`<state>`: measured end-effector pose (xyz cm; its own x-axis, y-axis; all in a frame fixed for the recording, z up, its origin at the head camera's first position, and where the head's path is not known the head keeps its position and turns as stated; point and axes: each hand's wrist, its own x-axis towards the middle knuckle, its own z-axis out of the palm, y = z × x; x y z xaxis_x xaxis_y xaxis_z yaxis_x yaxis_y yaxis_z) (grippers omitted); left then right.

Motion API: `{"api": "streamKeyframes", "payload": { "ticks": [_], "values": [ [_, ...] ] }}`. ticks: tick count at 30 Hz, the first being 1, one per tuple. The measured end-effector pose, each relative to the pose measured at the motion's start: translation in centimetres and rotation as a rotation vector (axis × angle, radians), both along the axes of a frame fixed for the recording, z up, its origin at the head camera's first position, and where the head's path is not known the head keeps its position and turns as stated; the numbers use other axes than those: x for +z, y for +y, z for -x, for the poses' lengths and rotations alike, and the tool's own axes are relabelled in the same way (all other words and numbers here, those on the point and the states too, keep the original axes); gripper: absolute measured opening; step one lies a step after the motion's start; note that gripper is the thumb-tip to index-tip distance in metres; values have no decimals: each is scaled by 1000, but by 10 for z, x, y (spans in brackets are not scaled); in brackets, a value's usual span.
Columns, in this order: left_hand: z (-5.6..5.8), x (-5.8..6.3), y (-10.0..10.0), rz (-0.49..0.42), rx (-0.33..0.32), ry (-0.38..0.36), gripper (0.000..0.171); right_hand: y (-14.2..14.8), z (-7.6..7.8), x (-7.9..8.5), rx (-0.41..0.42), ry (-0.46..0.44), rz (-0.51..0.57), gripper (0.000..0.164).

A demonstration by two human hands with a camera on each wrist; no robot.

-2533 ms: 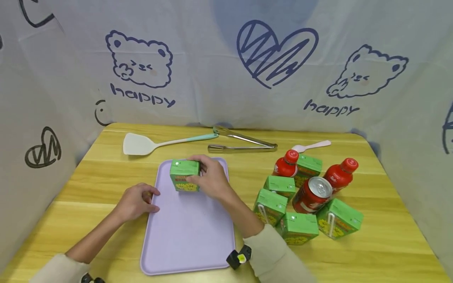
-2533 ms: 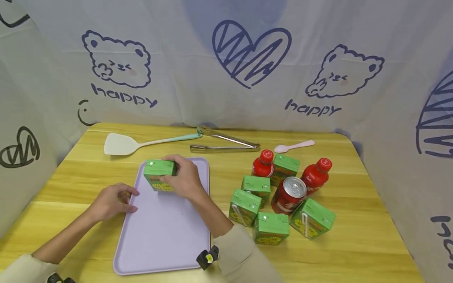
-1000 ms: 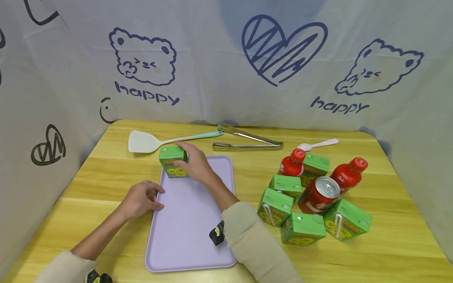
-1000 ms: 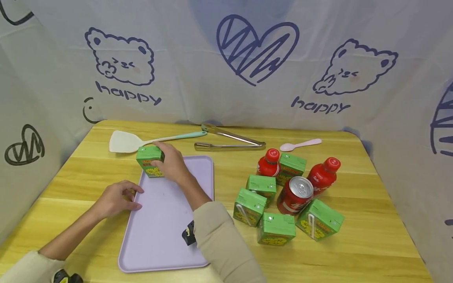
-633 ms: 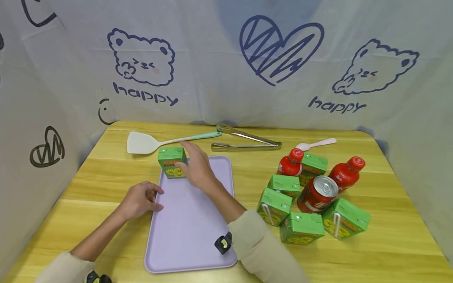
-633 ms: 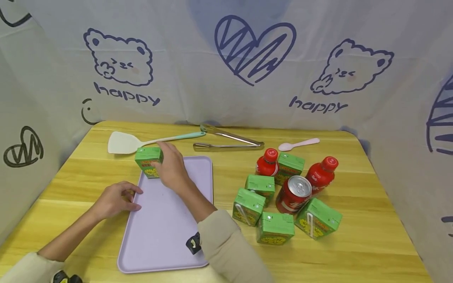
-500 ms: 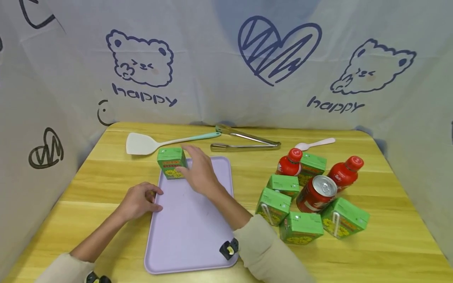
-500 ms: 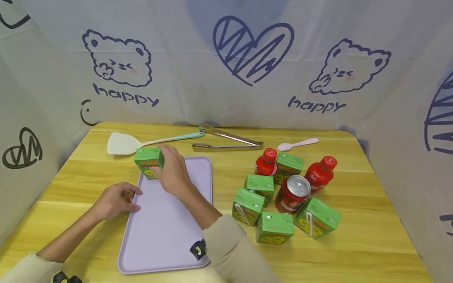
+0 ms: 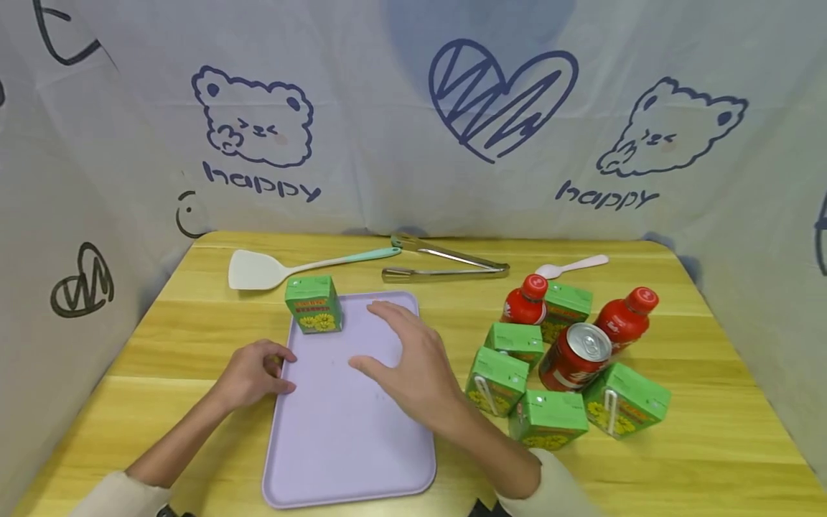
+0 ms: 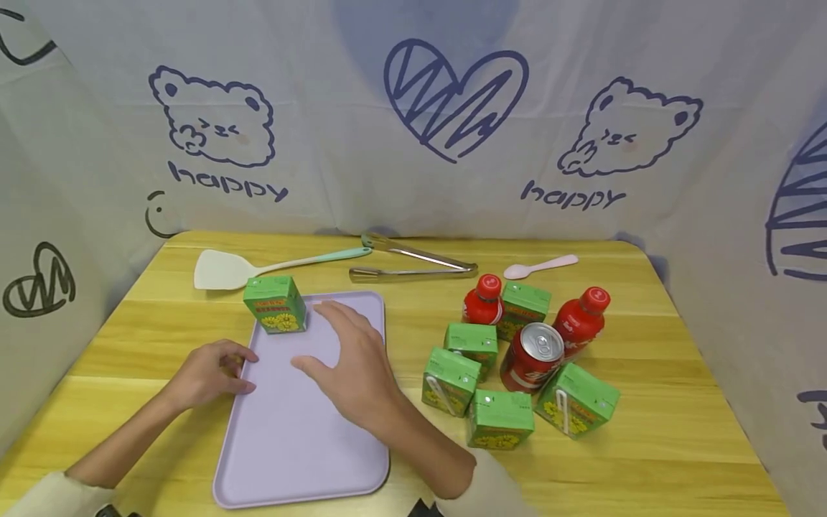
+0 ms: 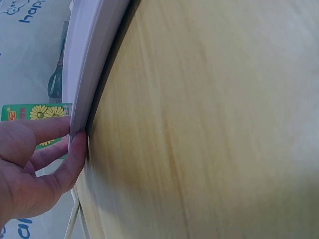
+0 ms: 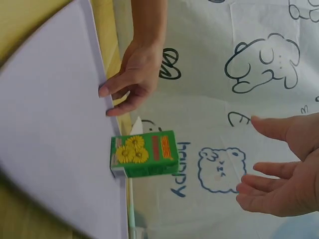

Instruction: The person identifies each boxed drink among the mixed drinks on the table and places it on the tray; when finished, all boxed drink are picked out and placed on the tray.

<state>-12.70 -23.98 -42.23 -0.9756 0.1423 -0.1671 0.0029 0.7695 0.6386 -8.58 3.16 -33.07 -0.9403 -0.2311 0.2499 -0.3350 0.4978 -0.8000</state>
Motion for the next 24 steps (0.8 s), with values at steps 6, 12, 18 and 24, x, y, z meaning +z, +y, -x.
{"api": "streamKeyframes", "payload": {
  "ticks": [6, 12, 18, 24],
  "values": [
    [0, -1, -1, -3, -6, -7, 39, 38, -12, 1, -17, -64, -31, 64],
    [-1, -2, -3, -2, -14, 0, 39, 79, -21, -1, -2, -98, -108, 65],
    [-3, -2, -3, -1, -12, -8, 38, 124, -29, -11, 14, -64, -155, 64],
    [-1, -2, -1, -2, -7, -13, 39, 164, -37, -18, -5, -62, -190, 63]
  ]
}}
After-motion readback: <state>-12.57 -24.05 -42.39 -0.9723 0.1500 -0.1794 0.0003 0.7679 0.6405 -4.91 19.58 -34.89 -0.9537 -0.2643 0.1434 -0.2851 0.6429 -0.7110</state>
